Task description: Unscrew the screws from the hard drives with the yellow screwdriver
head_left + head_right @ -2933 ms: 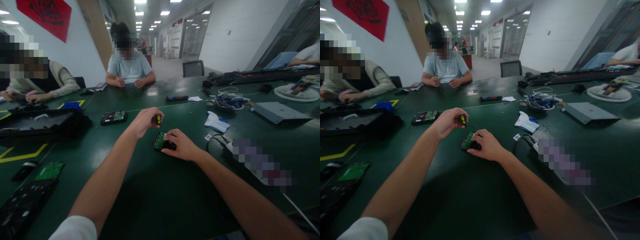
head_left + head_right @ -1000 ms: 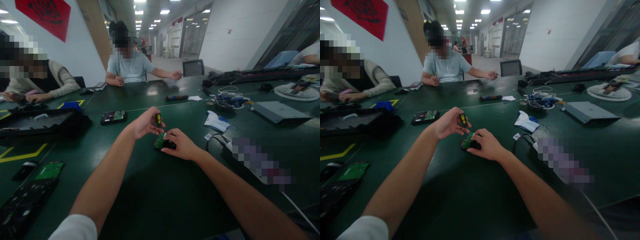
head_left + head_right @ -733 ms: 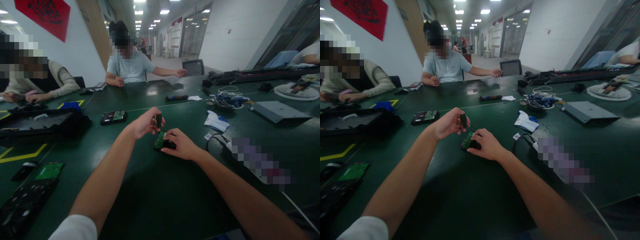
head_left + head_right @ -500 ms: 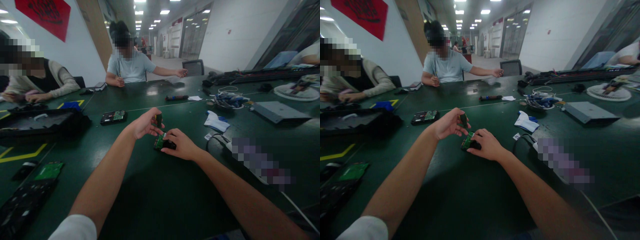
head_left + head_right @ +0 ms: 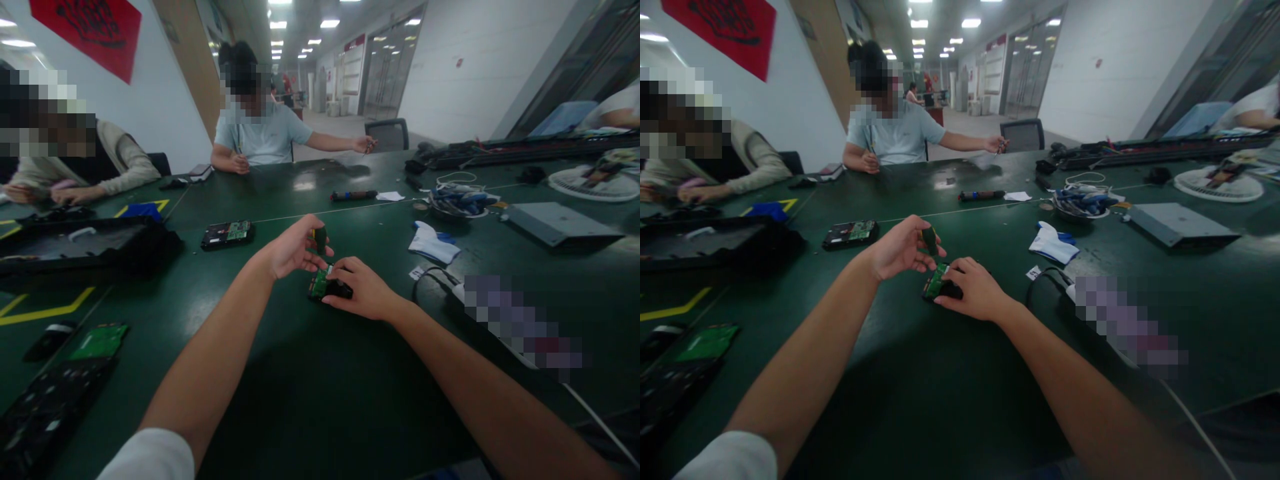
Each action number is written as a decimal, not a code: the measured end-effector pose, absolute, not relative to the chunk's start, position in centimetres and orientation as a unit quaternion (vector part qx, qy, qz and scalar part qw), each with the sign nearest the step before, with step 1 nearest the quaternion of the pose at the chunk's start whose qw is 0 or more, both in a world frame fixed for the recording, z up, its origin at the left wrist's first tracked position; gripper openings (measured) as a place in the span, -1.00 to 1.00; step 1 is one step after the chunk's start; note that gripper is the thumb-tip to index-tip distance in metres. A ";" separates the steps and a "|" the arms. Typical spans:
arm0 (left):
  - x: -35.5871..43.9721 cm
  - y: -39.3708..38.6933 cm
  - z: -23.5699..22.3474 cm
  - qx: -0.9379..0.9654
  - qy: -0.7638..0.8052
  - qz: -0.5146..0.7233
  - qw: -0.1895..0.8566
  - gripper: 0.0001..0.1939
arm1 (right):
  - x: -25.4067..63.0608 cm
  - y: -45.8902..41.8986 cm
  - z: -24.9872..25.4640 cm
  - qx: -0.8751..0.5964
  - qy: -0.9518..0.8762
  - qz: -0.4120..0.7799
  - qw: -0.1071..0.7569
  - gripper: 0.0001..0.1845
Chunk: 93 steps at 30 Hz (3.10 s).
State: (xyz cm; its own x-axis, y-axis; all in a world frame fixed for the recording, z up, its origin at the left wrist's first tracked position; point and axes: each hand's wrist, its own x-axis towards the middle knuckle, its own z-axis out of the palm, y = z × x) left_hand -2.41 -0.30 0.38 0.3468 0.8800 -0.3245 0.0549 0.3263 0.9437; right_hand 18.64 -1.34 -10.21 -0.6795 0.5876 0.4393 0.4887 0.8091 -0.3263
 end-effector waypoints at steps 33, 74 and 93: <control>-2.5 -0.6 0.9 0.553 0.489 0.307 0.601 -0.61 | 18.7 -1.5 -9.9 -0.299 -0.912 0.096 0.265 -0.55; -1.8 -0.4 0.7 0.496 0.466 0.381 0.625 -0.77 | 18.6 -1.5 -10.0 -0.301 -0.911 0.095 0.266 -0.55; -2.2 -0.4 0.9 0.513 0.504 0.412 0.560 -0.78 | 18.6 -1.5 -10.1 -0.305 -0.911 0.094 0.262 -0.54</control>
